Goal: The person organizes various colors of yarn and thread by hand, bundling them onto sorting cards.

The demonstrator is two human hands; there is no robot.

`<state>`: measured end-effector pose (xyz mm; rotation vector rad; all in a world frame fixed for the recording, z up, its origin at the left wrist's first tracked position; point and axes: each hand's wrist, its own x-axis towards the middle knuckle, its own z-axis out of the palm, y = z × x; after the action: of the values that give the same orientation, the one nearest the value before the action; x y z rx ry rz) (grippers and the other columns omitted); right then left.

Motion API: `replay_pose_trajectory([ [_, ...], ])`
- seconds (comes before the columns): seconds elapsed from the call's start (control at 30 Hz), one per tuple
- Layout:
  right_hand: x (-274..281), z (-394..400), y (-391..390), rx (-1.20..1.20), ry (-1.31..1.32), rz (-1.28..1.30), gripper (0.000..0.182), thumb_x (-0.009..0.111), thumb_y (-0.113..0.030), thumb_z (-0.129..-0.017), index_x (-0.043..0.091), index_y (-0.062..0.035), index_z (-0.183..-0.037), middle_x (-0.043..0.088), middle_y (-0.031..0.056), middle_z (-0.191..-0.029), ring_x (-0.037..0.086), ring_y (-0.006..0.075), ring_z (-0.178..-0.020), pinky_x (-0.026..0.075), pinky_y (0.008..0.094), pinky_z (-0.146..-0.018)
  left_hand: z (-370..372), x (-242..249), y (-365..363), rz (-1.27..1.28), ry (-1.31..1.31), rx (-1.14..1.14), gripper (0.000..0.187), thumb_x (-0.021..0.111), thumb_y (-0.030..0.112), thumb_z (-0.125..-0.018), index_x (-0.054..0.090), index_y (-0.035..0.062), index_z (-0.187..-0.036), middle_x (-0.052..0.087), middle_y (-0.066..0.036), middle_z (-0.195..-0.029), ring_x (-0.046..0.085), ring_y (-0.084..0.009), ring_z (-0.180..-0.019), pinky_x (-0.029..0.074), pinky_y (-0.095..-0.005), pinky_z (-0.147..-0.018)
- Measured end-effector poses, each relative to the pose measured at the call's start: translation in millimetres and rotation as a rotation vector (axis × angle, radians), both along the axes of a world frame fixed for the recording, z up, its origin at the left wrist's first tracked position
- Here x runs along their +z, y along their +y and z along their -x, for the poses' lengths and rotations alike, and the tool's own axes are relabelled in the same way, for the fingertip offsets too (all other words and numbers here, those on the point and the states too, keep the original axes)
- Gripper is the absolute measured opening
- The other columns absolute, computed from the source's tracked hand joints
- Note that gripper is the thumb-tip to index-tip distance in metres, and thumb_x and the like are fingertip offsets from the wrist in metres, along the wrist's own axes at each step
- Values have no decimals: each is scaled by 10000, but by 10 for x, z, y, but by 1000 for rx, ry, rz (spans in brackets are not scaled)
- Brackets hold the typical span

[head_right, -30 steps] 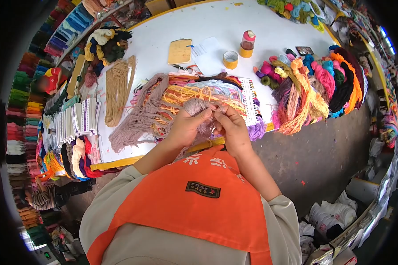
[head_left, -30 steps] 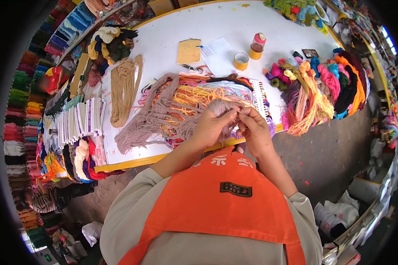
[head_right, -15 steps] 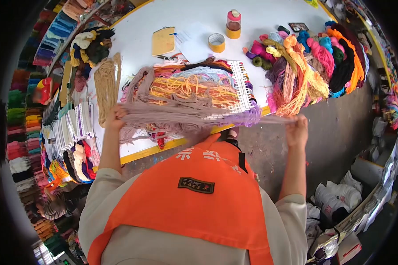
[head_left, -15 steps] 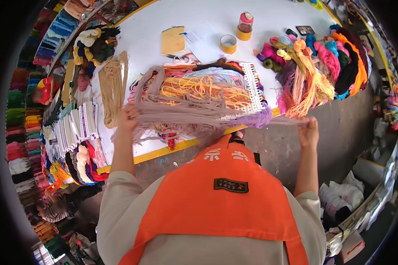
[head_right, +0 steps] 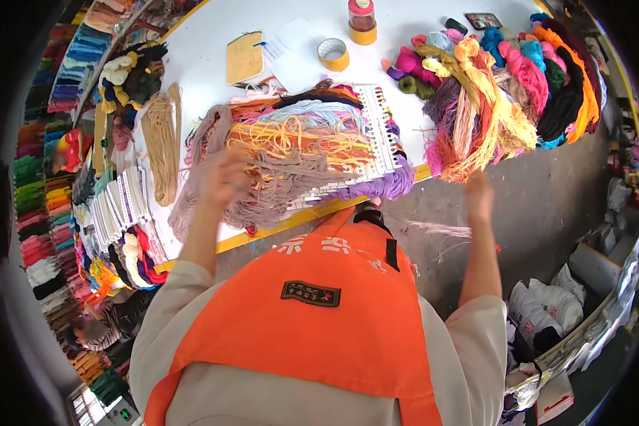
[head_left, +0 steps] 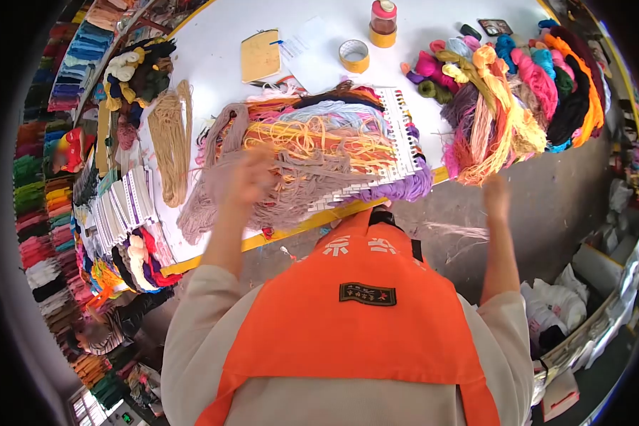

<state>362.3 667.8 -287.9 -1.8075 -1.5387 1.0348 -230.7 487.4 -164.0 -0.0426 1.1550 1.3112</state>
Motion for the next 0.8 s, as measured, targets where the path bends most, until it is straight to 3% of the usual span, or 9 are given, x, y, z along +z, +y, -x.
replay_pose_trajectory([
  [0.03, -187, 307, 51, 437, -278, -86, 182, 508, -143, -953, 616, -50, -1066, 606, 50, -873, 544, 159, -767, 470, 342, -696, -486, -74, 227, 91, -76, -135, 241, 629, 189, -912, 636, 38, -1100, 529, 44, -697, 346, -16, -464, 295, -184, -385],
  [0.07, 83, 867, -49, 284, -41, 238, 226, 519, -208, -963, 602, -25, -1068, 592, 90, -837, 544, 178, -743, 472, 352, -685, -913, -142, 431, 183, -154, -270, 189, 622, 174, -921, 651, 42, -1054, 558, 42, -722, 332, -6, -446, 261, -163, -369],
  [0.1, -136, 1079, -75, 471, 57, 155, 242, 523, -259, -965, 596, -51, -1067, 621, 155, -844, 598, 272, -742, 479, 382, -680, -1211, -305, 570, 170, -333, -343, 147, 633, 144, -904, 648, 34, -999, 645, -2, -802, 340, -1, -442, 247, -168, -358],
  [0.17, -124, 1513, -77, 652, -24, 55, 232, 509, -289, -968, 585, -90, -1060, 635, 207, -847, 631, 366, -783, 486, 429, -683, -1694, -792, 768, 245, -323, -410, 170, 656, 166, -887, 641, 25, -981, 695, -53, -877, 361, -1, -439, 247, -160, -358],
  [0.23, -181, 1744, -38, 748, -46, 93, 236, 487, -326, -971, 572, -114, -1030, 650, 209, -843, 627, 415, -839, 480, 489, -702, -2041, -1006, 897, 351, -146, -447, 211, 603, 177, -928, 649, 40, -1082, 699, -118, -958, 376, -20, -432, 247, -174, -357],
  [0.43, -329, 1857, 84, 905, -78, 239, 259, 478, -346, -974, 554, -107, -1041, 658, 205, -855, 630, 419, -838, 474, 502, -714, -2399, -1248, 1090, 399, 205, -524, 75, 597, 118, -899, 649, 63, -897, 660, -68, -765, 456, -77, -447, 285, -219, -380],
  [0.6, -257, 1837, 142, 959, -9, 292, 228, 480, -319, -973, 534, -111, -1047, 657, 206, -838, 636, 412, -829, 472, 497, -702, -2472, -1432, 1072, 389, 112, -378, 105, 594, 92, -898, 625, 70, -801, 581, -20, -637, 455, -84, -464, 282, -222, -392],
  [0.67, -258, 1851, 145, 933, -20, 314, 188, 505, -279, -973, 513, -124, -1080, 627, 171, -745, 643, 333, -724, 466, 435, -645, -2482, -1527, 1065, 390, 92, -364, 112, 593, 88, -899, 622, 66, -793, 560, -10, -612, 453, -86, -469, 277, -223, -393],
  [0.8, -219, 1865, 169, 939, -10, 435, 170, 509, -263, -969, 503, -127, -1071, 620, 138, -705, 633, 270, -664, 457, 405, -602, -2496, -1489, 1087, 394, 119, -463, 105, 599, 97, -891, 630, 38, -810, 541, -10, -601, 435, -98, -456, 281, -235, -398],
])
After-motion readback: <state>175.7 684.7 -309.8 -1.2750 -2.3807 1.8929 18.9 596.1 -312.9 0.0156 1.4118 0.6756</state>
